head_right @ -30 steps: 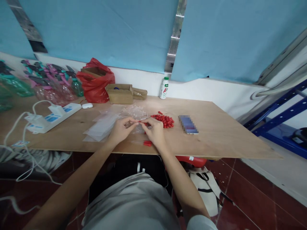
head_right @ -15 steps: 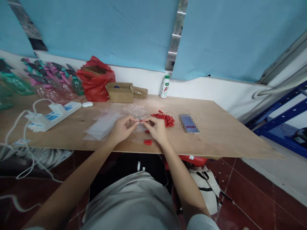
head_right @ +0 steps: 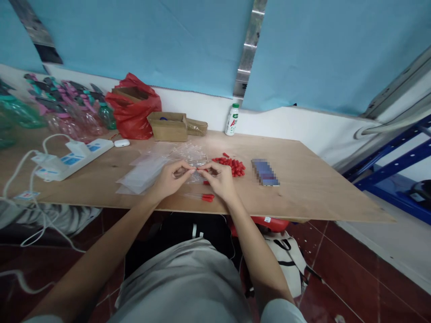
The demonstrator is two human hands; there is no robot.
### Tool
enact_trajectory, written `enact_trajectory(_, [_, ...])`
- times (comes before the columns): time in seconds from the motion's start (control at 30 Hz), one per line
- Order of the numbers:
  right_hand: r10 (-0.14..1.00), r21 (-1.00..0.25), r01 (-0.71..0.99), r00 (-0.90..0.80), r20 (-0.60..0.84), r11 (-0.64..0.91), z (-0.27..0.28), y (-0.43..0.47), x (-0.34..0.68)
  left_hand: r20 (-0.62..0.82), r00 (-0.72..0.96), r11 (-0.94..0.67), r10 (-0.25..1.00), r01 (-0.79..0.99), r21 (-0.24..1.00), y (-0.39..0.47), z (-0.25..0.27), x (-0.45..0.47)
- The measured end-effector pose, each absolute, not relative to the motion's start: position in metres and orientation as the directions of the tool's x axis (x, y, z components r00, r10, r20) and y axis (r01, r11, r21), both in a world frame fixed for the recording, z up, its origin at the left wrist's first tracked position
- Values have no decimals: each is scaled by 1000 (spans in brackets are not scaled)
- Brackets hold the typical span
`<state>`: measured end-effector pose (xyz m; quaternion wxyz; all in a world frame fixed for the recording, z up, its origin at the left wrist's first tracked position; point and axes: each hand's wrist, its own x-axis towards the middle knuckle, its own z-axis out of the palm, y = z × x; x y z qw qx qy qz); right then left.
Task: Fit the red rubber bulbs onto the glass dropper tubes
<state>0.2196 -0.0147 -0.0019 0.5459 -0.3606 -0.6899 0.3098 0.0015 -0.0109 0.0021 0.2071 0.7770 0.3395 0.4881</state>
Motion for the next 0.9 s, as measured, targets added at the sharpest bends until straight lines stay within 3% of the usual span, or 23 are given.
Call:
enact_trajectory(0.17, [852, -851, 96, -160, 499, 517, 3, -16, 220, 550, 323, -627, 770, 228, 745, -6, 1, -1])
enact_trajectory(0.43, [879, -901, -7, -221, 423, 433, 7, -15, 221, 360, 446, -406, 820, 10, 914, -5, 6, -5])
enact_trajectory(0.67, [860, -876, 30, -206, 467, 482, 5, -15, 221, 278, 438, -304, 855, -10, 953, -10, 10, -1])
enact_trajectory(0.9, [858, -862, 71, -166, 487, 502, 4, -13, 221, 312, 380, -338, 871, 1, 941, -8, 11, -3])
